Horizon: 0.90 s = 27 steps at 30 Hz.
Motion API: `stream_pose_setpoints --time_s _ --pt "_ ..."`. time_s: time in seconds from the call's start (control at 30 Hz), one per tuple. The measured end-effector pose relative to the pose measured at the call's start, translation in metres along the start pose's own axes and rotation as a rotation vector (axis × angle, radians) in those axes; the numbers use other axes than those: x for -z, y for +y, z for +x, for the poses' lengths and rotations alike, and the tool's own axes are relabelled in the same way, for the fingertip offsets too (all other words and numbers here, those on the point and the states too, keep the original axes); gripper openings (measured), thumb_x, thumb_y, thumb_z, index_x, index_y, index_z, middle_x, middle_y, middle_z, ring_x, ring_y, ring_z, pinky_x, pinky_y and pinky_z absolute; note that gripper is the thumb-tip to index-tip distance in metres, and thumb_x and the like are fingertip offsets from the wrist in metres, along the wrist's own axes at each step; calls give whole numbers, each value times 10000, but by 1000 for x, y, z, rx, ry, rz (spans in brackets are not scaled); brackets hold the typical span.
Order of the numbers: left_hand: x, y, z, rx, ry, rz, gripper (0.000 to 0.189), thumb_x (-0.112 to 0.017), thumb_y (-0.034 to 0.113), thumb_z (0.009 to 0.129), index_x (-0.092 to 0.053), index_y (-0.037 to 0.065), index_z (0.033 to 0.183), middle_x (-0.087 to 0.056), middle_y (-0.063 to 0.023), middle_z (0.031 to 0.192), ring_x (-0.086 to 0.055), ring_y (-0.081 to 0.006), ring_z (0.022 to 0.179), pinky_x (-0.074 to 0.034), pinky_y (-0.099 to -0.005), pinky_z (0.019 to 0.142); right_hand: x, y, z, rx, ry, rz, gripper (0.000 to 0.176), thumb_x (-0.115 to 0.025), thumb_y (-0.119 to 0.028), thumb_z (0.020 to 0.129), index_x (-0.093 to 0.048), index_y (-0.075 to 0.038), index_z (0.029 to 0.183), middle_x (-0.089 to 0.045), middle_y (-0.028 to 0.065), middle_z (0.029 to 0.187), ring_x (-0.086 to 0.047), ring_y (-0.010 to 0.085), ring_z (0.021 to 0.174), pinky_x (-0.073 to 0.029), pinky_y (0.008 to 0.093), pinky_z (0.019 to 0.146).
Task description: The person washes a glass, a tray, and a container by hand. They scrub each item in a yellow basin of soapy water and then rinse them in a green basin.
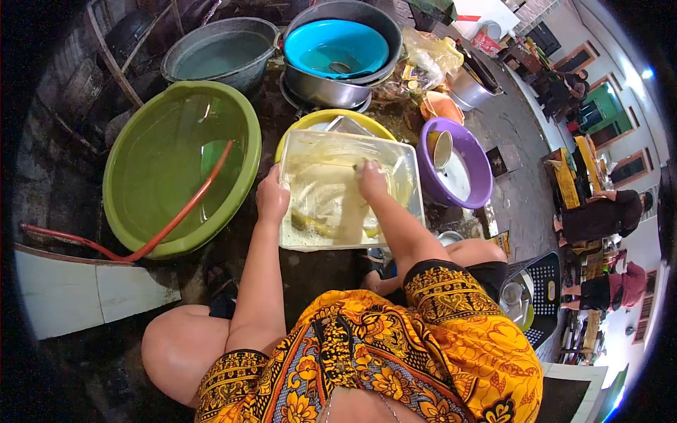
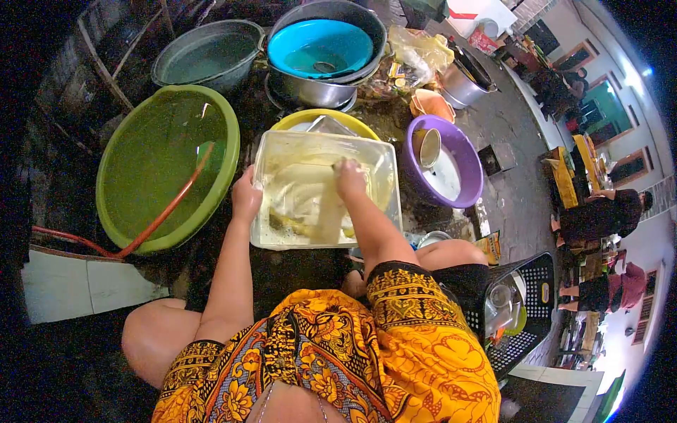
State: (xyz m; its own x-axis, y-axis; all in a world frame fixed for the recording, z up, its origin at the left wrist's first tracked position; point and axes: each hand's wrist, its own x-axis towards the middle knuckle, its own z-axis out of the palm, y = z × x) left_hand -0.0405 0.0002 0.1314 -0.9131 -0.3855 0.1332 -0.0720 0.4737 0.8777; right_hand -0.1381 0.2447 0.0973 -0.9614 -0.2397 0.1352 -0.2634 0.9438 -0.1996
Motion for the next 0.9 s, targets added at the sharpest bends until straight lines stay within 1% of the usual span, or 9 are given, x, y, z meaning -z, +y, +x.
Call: stream_pose_setpoints --time_s 0.1,0.17,0.27,0.43,0.63,0.7,0.8,0.83,0.9 --pt "-6 -9 1 -2 39 -2 387 -476 51 754 -544 101 1132 -605 -234 956 -556 -416 918 -439 -471 782 -20 26 13 -379 59 87 302 -509 -180 821 -501 -18 1076 -556 190 1019 -540 350 970 -439 442 816" --pt "-3 -4 1 16 18 45 390 -473 51 754 -539 106 1135 -604 -235 955 -556 -419 917 -437 -477 783 -35 24 37 -869 548 1251 373 -526 -165 804 -445 25 1115 -521 214 1070 -544 341 973 -442 412 827" --pt "10 15 -1 86 -69 108 448 -484 23 735 -519 36 1181 -591 -251 1006 -559 -400 951 -442 -429 828 -59 -22 59 -881 538 1131 437 -535 -108 781 -380 57 1155 -462 235 1125 -512 317 1011 -410 399 872" --pt "0 -1 4 73 -55 112 416 -470 49 751 -522 121 1158 -606 -233 961 -561 -417 919 -439 -482 793 -49 -157 39 -337 383 1116 565 -517 -84 777 -276 76 1262 -377 301 1220 -383 376 1159 -275 406 1004" --pt "7 5 4 95 -86 164 433 -460 39 755 -512 124 1176 -606 -234 956 -563 -420 914 -445 -480 787 -58 -72 54 -744 614 862 586 -562 -139 770 -291 121 1220 -351 350 1192 -384 419 1137 -272 418 1018" --pt "9 -1 2 91 -71 122 430 -456 36 757 -512 122 1175 -607 -233 953 -563 -421 915 -446 -481 784 -63 32 66 -860 1029 1140 403 -610 -14 733 -361 72 1037 -432 261 1070 -554 339 859 -501 450 617" --pt "4 -4 2 62 -82 131 423 -454 33 758 -513 117 1169 -608 -233 953 -563 -418 919 -444 -481 783 -45 45 75 -933 1044 608 439 -627 18 714 -347 67 1048 -441 217 1064 -561 314 786 -521 428 640" --pt "5 -3 1 34 -69 101 417 -454 33 759 -516 115 1164 -608 -231 956 -565 -414 919 -444 -481 782 42 -34 50 -681 894 1388 536 -663 8 690 -326 84 1099 -447 215 1068 -533 316 898 -459 439 836" --pt "11 10 0 70 -83 111 420 -460 36 761 -516 117 1169 -610 -226 966 -569 -404 923 -445 -476 781 -4 -37 72 -453 804 1048 478 -652 -49 691 -387 75 1070 -464 204 1025 -482 324 979 -364 432 912"
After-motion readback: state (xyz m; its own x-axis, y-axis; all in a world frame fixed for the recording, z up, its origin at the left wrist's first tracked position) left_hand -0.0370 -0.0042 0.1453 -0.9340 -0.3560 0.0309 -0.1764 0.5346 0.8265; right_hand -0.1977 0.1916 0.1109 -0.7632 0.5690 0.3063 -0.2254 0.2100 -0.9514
